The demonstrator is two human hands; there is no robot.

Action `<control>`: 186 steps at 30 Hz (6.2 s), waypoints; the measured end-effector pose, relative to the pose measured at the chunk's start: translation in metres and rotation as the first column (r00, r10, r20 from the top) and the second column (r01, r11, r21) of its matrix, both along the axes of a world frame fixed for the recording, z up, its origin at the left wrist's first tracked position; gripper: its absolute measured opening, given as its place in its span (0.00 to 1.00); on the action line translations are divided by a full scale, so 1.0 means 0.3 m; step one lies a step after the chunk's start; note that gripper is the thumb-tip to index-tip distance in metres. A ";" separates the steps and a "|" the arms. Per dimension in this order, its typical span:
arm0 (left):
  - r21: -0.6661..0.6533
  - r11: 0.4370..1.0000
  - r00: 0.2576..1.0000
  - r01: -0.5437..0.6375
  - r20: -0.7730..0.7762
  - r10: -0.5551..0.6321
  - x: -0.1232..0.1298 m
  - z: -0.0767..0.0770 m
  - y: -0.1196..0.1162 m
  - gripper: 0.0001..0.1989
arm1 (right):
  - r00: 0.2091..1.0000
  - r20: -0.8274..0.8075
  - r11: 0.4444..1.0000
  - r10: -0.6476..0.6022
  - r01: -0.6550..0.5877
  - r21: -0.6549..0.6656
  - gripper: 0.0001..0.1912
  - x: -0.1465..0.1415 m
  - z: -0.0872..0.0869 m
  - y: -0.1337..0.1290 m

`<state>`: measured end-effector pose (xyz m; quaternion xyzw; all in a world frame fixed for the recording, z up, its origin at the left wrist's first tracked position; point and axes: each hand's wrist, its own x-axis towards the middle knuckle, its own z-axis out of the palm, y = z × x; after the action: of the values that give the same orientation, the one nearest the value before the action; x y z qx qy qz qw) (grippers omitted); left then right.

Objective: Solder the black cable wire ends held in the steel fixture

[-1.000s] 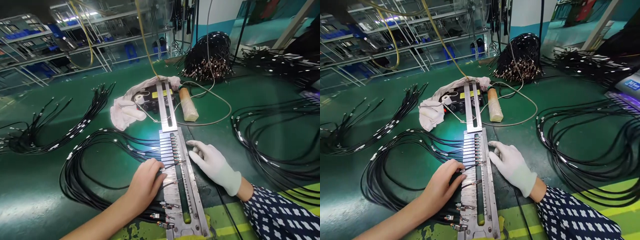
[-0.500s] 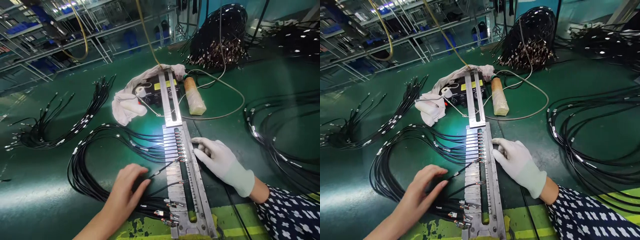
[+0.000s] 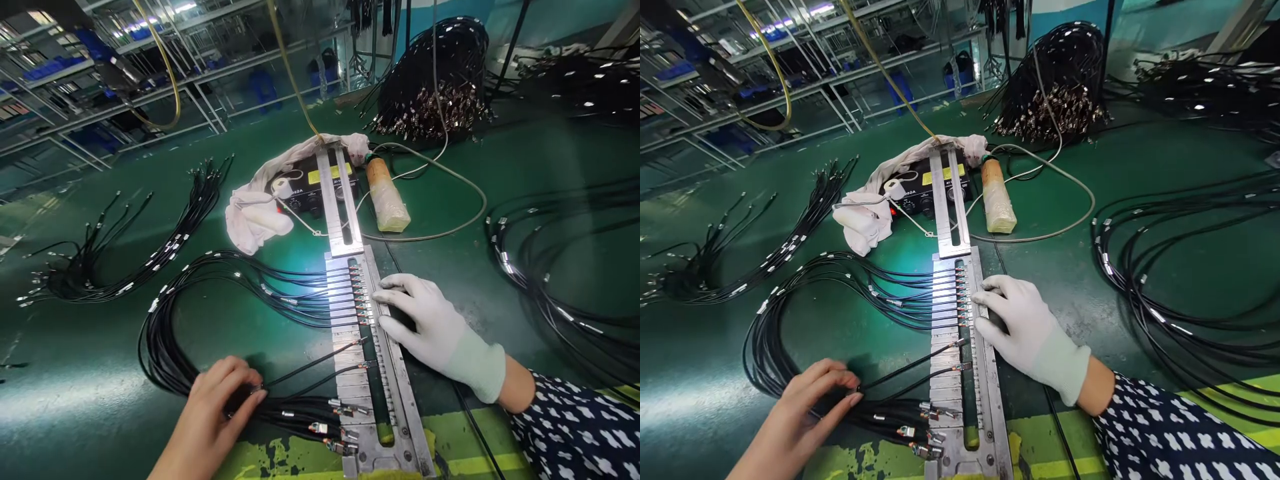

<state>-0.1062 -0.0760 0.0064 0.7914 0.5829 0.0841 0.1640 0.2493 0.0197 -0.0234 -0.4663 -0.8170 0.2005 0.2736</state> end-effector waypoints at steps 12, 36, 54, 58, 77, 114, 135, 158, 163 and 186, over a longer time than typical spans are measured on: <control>-0.054 0.984 0.953 0.169 0.263 -0.149 0.295 -0.033 0.142 0.08 | 1.000 -0.018 0.999 -0.013 0.013 -0.032 0.12 0.008 0.023 -0.009; -0.181 0.829 0.843 0.530 0.216 -0.492 0.243 0.044 0.306 0.25 | 0.997 -0.072 0.994 -0.038 0.031 -0.100 0.11 0.002 0.033 0.014; 0.199 0.832 0.855 0.519 -0.142 -0.499 0.271 -0.026 0.202 0.21 | 0.995 -0.082 0.994 -0.052 0.043 -0.101 0.10 0.000 0.023 0.027; 0.225 0.799 0.830 0.558 -0.174 -0.530 0.359 -0.016 0.240 0.17 | 0.996 -0.058 0.996 -0.062 0.058 -0.074 0.10 -0.001 0.012 0.024; -0.110 0.961 0.913 0.255 0.353 -0.202 0.285 -0.027 0.125 0.13 | 0.998 -0.019 0.996 -0.057 0.055 -0.076 0.09 0.000 0.009 0.013; 0.137 0.881 0.889 0.452 -0.147 -0.434 0.290 -0.036 0.140 0.22 | 0.998 -0.033 0.995 -0.060 0.057 -0.087 0.09 0.004 0.008 0.021; 0.137 0.875 0.865 0.464 0.142 -0.481 0.332 -0.016 0.185 0.16 | 0.997 -0.032 0.992 -0.070 0.066 -0.110 0.07 0.005 0.010 0.011; 0.143 0.883 0.895 0.447 -0.076 -0.440 0.355 -0.027 0.147 0.14 | 0.997 -0.029 0.992 -0.077 0.073 -0.107 0.07 -0.001 0.015 0.017; 0.095 0.930 0.932 0.356 0.030 -0.360 0.370 -0.005 0.159 0.09 | 0.998 -0.027 0.994 -0.063 0.060 -0.086 0.09 0.005 0.011 0.010; 0.153 0.962 0.945 0.225 0.208 -0.254 0.341 0.121 0.116 0.08 | 0.888 -0.454 0.935 0.070 -0.218 -0.281 0.15 -0.083 0.163 -0.113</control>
<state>-0.0039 -0.0412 0.0428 0.8506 0.4532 0.1898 0.1873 0.2243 -0.0143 0.0254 -0.3851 -0.7232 0.4514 0.3534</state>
